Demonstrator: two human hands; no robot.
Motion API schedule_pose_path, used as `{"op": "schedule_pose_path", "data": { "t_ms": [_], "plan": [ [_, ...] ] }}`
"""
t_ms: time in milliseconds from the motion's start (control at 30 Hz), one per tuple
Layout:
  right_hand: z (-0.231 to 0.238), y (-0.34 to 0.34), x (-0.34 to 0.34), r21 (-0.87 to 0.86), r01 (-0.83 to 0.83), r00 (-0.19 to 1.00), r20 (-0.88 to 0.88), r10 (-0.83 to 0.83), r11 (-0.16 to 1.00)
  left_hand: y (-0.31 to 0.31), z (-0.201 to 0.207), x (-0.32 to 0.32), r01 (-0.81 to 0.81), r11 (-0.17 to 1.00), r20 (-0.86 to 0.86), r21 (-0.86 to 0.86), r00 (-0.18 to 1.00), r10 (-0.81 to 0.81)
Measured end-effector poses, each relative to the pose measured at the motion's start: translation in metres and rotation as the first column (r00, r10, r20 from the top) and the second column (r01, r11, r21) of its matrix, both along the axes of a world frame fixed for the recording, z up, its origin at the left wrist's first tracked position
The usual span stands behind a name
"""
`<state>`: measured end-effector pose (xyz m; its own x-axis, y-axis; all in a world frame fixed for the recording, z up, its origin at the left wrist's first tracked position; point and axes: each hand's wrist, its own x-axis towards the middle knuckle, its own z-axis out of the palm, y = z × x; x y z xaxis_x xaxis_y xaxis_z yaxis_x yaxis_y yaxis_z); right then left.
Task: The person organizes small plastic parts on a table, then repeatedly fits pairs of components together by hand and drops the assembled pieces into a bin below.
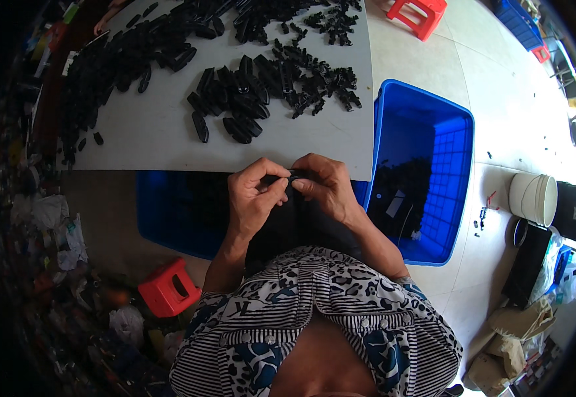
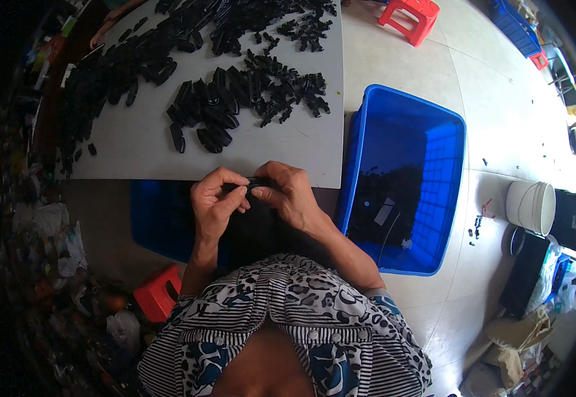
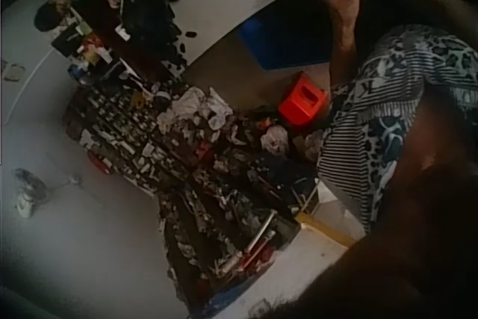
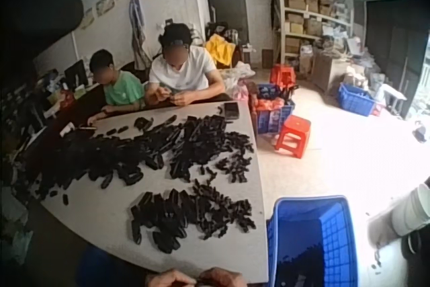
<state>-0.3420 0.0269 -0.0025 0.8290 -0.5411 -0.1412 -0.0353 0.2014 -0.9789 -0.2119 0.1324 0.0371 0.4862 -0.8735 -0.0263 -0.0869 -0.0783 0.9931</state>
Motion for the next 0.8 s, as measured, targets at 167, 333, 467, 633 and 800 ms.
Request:
{"op": "schedule_pose_path", "data": {
  "t_ms": [167, 333, 467, 633, 800],
  "plan": [
    [0.004, 0.009, 0.003, -0.234, 0.001, 0.999, -0.042, -0.011, 0.972, 0.015, -0.003, 0.007, 0.000, 1.000, -0.091, 0.013, 0.996, 0.001],
    [0.005, -0.023, 0.004, -0.578, 0.202, 0.965, -0.019, -0.260, 0.791, 0.055, -0.006, 0.035, -0.116, 0.981, -0.005, 0.154, 0.993, 0.119],
    [-0.002, -0.073, 0.005, -0.889, 0.245, 0.790, -0.048, -0.611, 0.387, 0.090, -0.030, 0.071, -0.203, 0.949, 0.090, 0.241, 0.978, 0.186],
    [-0.014, -0.086, 0.015, -0.961, 0.026, 0.760, -0.161, -0.630, 0.276, 0.103, -0.042, 0.091, -0.337, 0.815, 0.716, 0.471, 0.686, -0.131],
    [-0.018, -0.088, 0.016, -0.976, -0.065, 0.806, -0.175, -0.565, 0.210, 0.056, -0.017, 0.098, -0.502, 0.776, 0.664, 0.382, 0.733, 0.148]
  ]
}}
